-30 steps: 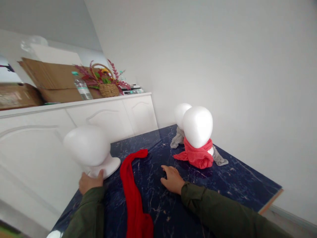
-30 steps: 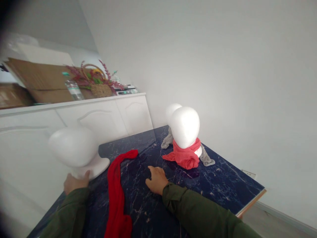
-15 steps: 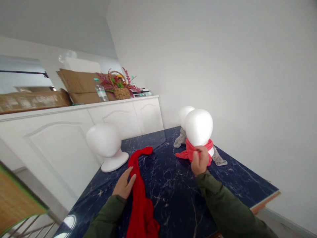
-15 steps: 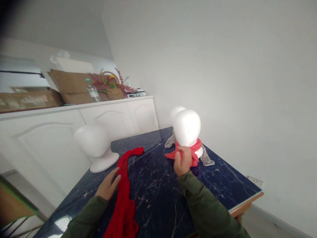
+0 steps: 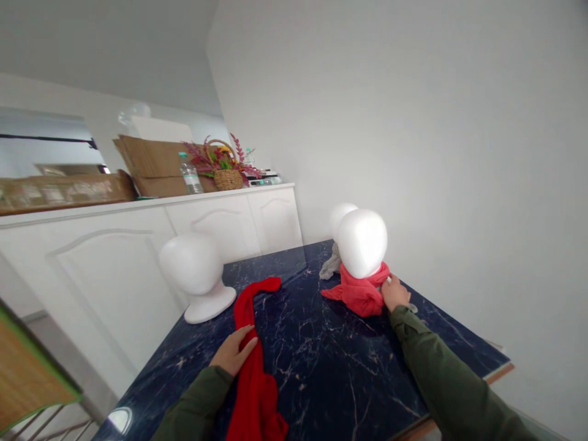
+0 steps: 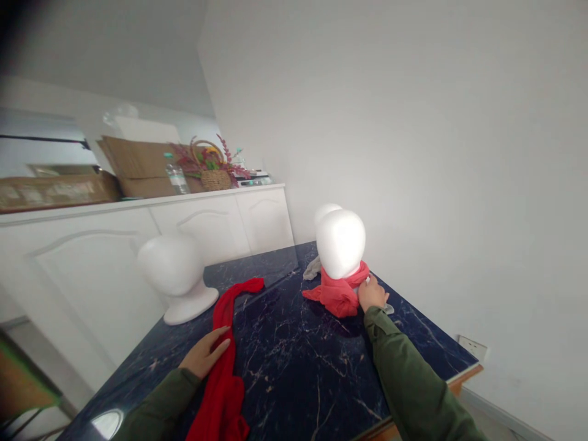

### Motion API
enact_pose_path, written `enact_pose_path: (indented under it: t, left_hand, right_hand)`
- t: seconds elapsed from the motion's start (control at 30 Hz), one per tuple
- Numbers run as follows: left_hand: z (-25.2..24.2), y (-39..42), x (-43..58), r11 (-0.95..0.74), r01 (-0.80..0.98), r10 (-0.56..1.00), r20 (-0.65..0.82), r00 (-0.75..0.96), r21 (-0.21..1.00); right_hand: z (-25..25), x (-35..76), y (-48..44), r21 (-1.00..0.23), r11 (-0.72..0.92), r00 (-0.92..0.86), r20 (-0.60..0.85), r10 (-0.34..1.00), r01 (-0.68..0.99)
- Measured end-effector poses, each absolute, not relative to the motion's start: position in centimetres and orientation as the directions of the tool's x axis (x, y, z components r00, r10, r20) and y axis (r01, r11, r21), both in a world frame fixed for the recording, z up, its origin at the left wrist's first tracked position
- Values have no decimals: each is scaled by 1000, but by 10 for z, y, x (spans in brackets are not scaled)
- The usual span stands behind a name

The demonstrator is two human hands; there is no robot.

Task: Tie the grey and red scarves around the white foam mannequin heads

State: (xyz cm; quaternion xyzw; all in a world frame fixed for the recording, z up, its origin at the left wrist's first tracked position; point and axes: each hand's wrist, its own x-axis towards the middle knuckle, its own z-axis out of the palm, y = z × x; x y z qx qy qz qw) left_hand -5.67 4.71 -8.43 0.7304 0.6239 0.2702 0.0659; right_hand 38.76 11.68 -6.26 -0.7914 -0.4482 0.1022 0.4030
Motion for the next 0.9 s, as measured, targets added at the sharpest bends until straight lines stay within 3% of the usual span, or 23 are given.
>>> enact_pose_path:
  t: [0.23, 0.37, 0.5, 0.6, 0.9]
  left_hand:
    - [-83, 45, -53, -220, 880, 941, 328, 79, 420]
    - [-80, 45, -53, -204, 880, 944, 324, 61, 429]
    - [-77, 42, -50, -191, 881, 947, 318, 49, 433]
    - [-77, 41, -48, -180, 883, 950, 309, 42, 433]
    - [-57, 30, -21, -269, 844, 920, 382, 83, 464]
  right_hand:
    - [-58, 386, 117, -733, -207, 562, 276, 780, 648]
    - [-61, 380, 120, -827, -38, 584, 362, 727, 560]
    - [-66, 370, 124, -899, -67, 616, 241, 750, 433]
    - [-69, 366, 125, -899, -113, 545, 153, 825, 423]
    - [-66, 365, 125, -859, -79, 495, 214, 842, 506]
